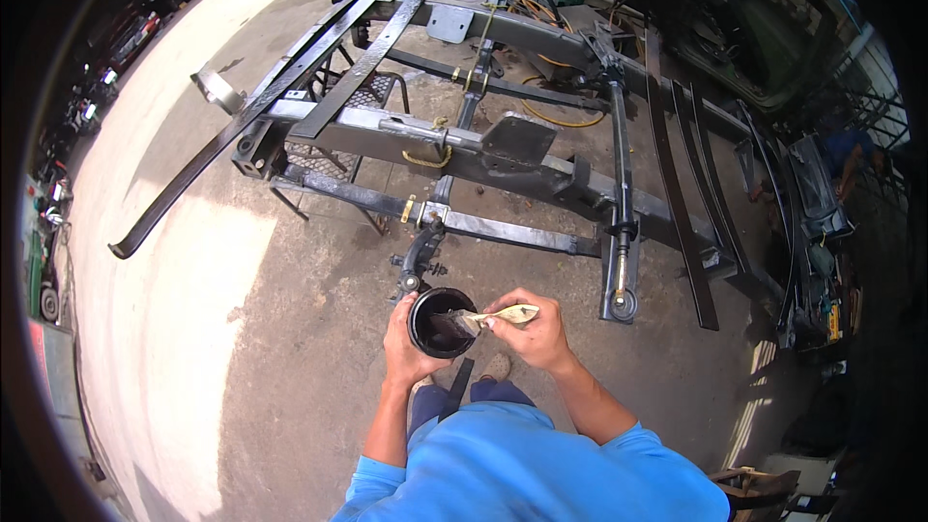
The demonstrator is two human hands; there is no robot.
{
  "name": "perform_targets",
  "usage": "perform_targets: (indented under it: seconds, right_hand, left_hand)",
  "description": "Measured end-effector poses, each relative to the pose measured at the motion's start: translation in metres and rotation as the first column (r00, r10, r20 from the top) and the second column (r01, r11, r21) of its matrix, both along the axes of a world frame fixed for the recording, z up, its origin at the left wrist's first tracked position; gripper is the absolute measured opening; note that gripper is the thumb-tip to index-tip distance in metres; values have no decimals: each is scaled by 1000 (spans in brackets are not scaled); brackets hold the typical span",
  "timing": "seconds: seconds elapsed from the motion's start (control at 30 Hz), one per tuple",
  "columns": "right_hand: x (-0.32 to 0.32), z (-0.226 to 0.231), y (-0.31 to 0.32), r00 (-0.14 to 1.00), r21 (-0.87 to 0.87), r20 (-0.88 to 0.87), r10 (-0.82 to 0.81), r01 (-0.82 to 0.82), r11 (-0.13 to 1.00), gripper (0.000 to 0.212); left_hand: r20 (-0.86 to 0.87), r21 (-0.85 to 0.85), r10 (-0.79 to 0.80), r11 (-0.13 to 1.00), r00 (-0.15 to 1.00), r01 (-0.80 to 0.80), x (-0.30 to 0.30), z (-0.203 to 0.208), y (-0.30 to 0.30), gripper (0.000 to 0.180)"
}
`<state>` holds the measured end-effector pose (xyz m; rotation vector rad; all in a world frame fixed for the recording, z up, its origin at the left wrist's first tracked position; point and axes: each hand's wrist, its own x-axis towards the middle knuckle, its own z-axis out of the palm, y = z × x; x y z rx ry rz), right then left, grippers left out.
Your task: The person paints a metal frame with black paint using a brush. They repeatedly dip the brush into a paint can and apply paint to various sections of the frame, including beams and crossbars, while standing in a workshop.
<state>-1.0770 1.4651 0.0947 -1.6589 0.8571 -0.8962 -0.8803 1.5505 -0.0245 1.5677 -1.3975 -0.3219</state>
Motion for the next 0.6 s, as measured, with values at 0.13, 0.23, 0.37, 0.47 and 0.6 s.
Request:
perform_targets:
  seconds: [0.13,0.23,0.37,0.47,0.6]
  right_hand:
    - [88,-7,21,888,-182,-164,429,-455,872,18]
    - [174,-24,55,750,-222,-183,635,-661,717,22]
    - [303,-48,107,634,-412,-180,752,-743,527,19]
    - [399,-59,136,618,-475,-373,692,-768,430,20]
    - [497,-69,161,580,-412,-476,661,-811,414,15]
  left_hand:
    - [-4,30,220,975,976,-219,66,-10,81,107]
    - [15,-20,351,936,936,-351,127,-18,139,104]
    - [-26,147,461,879,887,-453,221,-17,208,102]
    - [-62,155,421,900,905,-408,307,-12,237,101]
    - [-84,230,410,895,908,-382,402,-17,257,99]
